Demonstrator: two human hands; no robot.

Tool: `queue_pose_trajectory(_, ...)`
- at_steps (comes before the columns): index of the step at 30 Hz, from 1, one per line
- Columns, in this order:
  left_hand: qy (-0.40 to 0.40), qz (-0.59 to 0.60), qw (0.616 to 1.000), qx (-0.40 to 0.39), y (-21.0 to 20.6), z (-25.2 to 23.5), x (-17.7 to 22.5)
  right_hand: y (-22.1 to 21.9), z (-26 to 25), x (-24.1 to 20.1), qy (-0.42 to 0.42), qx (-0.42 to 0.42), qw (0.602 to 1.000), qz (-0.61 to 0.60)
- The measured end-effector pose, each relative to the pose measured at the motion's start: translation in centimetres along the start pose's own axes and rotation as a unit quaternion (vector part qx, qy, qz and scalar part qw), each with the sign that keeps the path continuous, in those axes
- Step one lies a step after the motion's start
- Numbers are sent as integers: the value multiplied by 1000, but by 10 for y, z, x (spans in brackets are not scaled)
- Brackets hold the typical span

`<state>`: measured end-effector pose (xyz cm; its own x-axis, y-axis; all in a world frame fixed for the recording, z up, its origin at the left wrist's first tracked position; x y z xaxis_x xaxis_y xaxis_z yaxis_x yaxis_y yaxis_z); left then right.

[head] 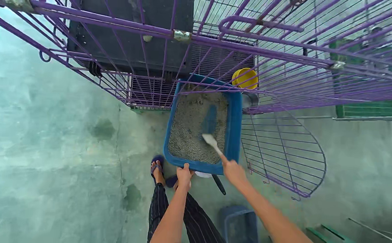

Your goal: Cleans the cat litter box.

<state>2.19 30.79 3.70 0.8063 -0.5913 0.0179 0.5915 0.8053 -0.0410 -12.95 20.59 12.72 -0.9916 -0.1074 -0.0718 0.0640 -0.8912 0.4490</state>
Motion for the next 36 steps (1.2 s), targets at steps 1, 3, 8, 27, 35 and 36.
queue_pose_trajectory(1, 7, 2, 1000, 0, 2, -2, 0, -12, 15, 2, 5, -17, 1000, -8)
queue_pose_trajectory(3, 13, 1, 1000, 0, 5, -7, -1, -26, 36, 11, 22, 6, 999, -45)
queue_pose_trajectory(8, 16, 26, 999, 9, 4, -7, -1, -44, 42, 44, 14, 149, 971, -185)
queue_pose_trajectory(27, -19, -45, 999, 12, 129, 83, -39, -3, 48, 45, 21, 0, 999, -45)
queue_pose_trajectory(35, 0, -129, 990, 58, 236, 216, -66, 67, 24, 36, 200, -6, 978, 62)
queue_pose_trajectory(36, 3, -147, 988, 55, 250, 220, -60, 69, 13, 37, 208, -16, 976, 59)
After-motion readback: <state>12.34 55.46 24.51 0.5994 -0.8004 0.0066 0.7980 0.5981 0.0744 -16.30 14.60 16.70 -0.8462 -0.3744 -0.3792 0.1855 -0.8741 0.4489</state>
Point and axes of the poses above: each hand's wrist, its own z-axis away from the middle knuckle, its own y-axis out of the back of the hand, x = y × z, the point moved 2 cm from there along -z, towards the middle knuckle, and after that the axes turned 14 degrees about y, right-handed, at the moved point
